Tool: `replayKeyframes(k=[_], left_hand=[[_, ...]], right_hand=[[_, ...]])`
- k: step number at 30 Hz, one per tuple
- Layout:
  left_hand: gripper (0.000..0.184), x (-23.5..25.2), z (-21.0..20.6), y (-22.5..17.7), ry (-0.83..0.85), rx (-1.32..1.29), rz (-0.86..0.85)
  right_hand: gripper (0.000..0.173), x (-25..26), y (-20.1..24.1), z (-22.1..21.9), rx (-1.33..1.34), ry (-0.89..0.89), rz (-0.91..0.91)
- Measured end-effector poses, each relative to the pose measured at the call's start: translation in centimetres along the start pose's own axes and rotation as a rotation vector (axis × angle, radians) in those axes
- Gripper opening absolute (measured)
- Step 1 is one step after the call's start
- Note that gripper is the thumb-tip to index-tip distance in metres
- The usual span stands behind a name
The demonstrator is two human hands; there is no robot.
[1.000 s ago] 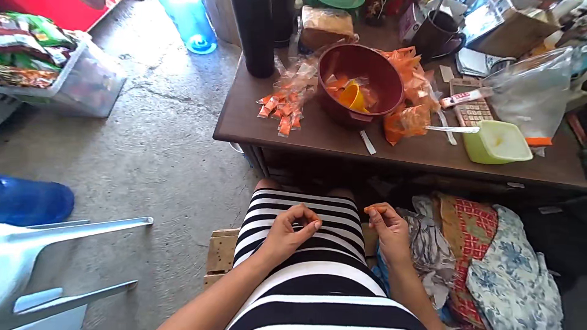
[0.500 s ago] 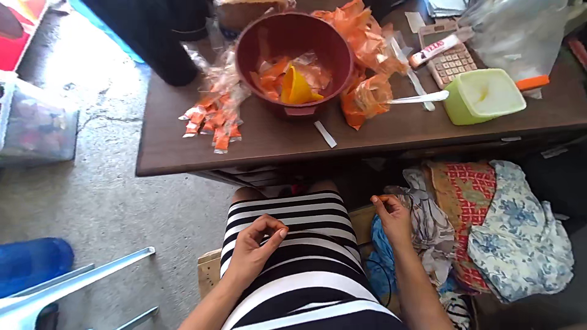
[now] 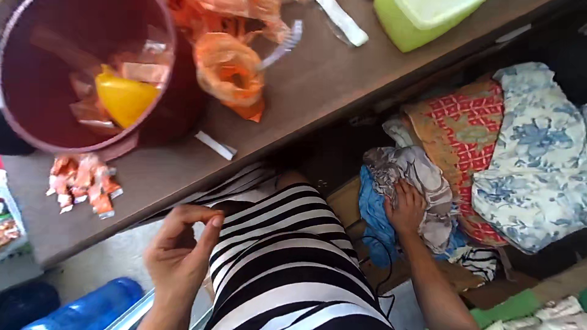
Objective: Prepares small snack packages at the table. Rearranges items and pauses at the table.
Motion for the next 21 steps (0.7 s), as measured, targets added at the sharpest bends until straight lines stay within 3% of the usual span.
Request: replayKeyframes(k=[4,7,10,14,21], left_hand=[[0.008,2.5,-2.8,-1.2,0.130,0.083,-0.076],[0.020,2.1,-8.2,-0.1,0.396,0.114,-0.026],[0.029,1.3,-12.9,1.1,0.552,0.218,-0.057],[0.027,3.2,-16.0,-0.2,0.612,0.303,-0.142],[0.025,4.4,-17.9,-2.4,0.643,0.296,-0.180]], right_hand=[[0.048,0.2,-0.2,-0.7,-0.008,-0.078,-0.039],[0.045,0.1,-0.5,-1.0,0.003,-0.109,-0.056],[0.045,-0.2,-0.6,-1.2,0.018,-0.107,-0.067],[0.044,-0.2,-0.8,-1.4,0.057,-0.120,-0.085],[0.041,-0.1,-0.7,-1.2,0.101,-0.138,-0.095]])
Point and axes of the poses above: each hand's wrist, its own x-axis towards the middle knuckle, its own z-axis out of the back of the hand, y = z × x, the point moved 9 cm from there along x, towards the middle knuckle, and after that the axes turned 9 degrees about -z, right-handed, at the moved point
